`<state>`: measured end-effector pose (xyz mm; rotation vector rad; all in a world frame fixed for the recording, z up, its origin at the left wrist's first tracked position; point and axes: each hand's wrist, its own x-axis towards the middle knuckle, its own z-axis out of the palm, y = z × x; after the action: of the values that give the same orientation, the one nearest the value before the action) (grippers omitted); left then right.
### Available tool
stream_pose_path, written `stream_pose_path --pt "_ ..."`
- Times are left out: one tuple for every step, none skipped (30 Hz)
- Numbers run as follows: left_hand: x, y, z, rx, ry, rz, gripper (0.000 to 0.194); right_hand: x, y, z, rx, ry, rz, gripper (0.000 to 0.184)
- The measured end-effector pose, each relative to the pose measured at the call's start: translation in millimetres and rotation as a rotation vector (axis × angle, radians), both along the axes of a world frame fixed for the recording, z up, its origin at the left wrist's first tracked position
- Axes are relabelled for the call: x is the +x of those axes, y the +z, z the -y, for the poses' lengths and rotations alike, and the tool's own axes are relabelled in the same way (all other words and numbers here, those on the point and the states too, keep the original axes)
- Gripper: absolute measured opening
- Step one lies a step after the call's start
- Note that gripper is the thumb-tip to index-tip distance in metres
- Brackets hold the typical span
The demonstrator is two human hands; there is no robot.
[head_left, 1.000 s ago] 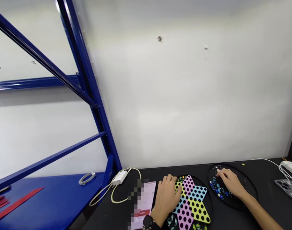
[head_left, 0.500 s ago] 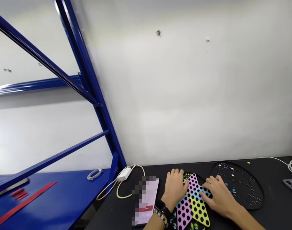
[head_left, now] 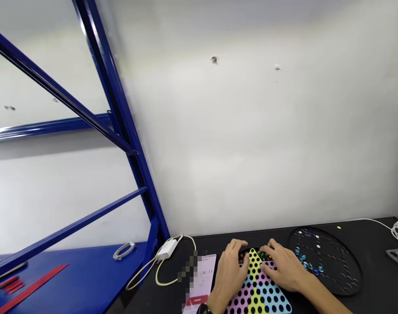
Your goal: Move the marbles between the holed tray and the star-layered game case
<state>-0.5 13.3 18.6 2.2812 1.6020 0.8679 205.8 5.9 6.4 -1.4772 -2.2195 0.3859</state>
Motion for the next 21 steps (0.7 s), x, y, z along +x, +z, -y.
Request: stream_pose_path --pt "-3.7 -2.1 0.9 0.02 0.018 0.014 0.023 -5.4 -2.2 -5.1 -0.003 0.006 0.049 0.035" --pt "-6.4 -4.1 2.0 0.035 0.032 0.025 0.022 -10.4 -4.5 -10.0 -0.004 0.007 0.094 0.034" --pt "-8.2 -5.8 3.4 0.045 0.037 0.033 0.022 -14.7 -6.5 -14.6 -0.002 0.007 0.132 0.034" --pt "-8.9 -7.1 5.0 0.052 0.034 0.037 0.022 -18.1 -8.2 -18.7 -0.001 0.009 0.163 0.034" --pt "-8.7 -7.8 6.8 0.056 0.026 0.037 0.022 -20.3 -9.3 -22.2 0.0 0.014 0.188 0.034" --pt "-7.8 -8.2 8.6 0.058 0.014 0.032 0.023 -21.4 -10.1 -25.0 0.001 0.021 0.209 0.035" --pt "-6.5 -8.1 10.3 0.058 0.001 0.024 0.025 -21.5 -10.5 -27.1 0.002 0.028 0.227 0.036" --pt "-5.0 -7.8 11.8 0.057 -0.01 0.016 0.026 -20.7 -10.9 -28.6 0.004 0.038 0.243 0.037" --pt "-3.6 -7.3 13.0 0.058 -0.019 0.01 0.027 -19.4 -11.3 -29.6 0.009 0.049 0.258 0.038" --pt "-2.4 -6.8 14.0 0.059 -0.028 0.006 0.028 -17.8 -11.9 -30.3 0.013 0.058 0.27 0.038" --pt "-1.5 -6.1 14.6 0.059 -0.035 0.005 0.029 -16.2 -12.7 -30.8 0.016 0.062 0.28 0.039" --pt "-1.2 -5.5 14.9 0.063 -0.036 0.006 0.03 -14.8 -13.6 -31.2 0.017 0.065 0.288 0.04" --pt "-1.2 -5.0 15.0 0.058 -0.041 0.007 0.031 -13.7 -14.6 -31.6 0.019 0.064 0.291 0.042" --pt "-1.7 -4.6 14.8 0.057 -0.036 0.011 0.032 -13.0 -15.6 -32.1 0.019 0.061 0.289 0.043" --pt "-2.5 -4.3 14.6 0.053 -0.034 0.015 0.032 -12.8 -16.4 -32.7 0.016 0.059 0.284 0.045" --pt "-3.5 -4.2 14.3 0.049 -0.029 0.02 0.032 -13.0 -17.1 -33.4 0.013 0.059 0.273 0.047" --pt "-4.6 -4.3 14.0 0.047 -0.022 0.024 0.032 -13.5 -17.5 -34.1 0.012 0.059 0.26 0.049" --pt "-5.6 -4.6 13.8 0.047 -0.021 0.022 0.032 -14.2 -17.6 -34.9 0.012 0.059 0.248 0.051" --pt "-6.5 -5.1 13.6 0.05 -0.019 0.018 0.032 -15.0 -17.6 -35.6 0.012 0.055 0.239 0.053" --pt "-7.3 -5.8 13.6 0.056 -0.02 0.008 0.031 -15.8 -17.4 -36.3 0.015 0.046 0.236 0.055" --pt "-7.8 -6.7 13.6 0.064 -0.023 -0.004 0.03 -16.5 -17.0 -36.9 0.021 0.033 0.238 0.057"
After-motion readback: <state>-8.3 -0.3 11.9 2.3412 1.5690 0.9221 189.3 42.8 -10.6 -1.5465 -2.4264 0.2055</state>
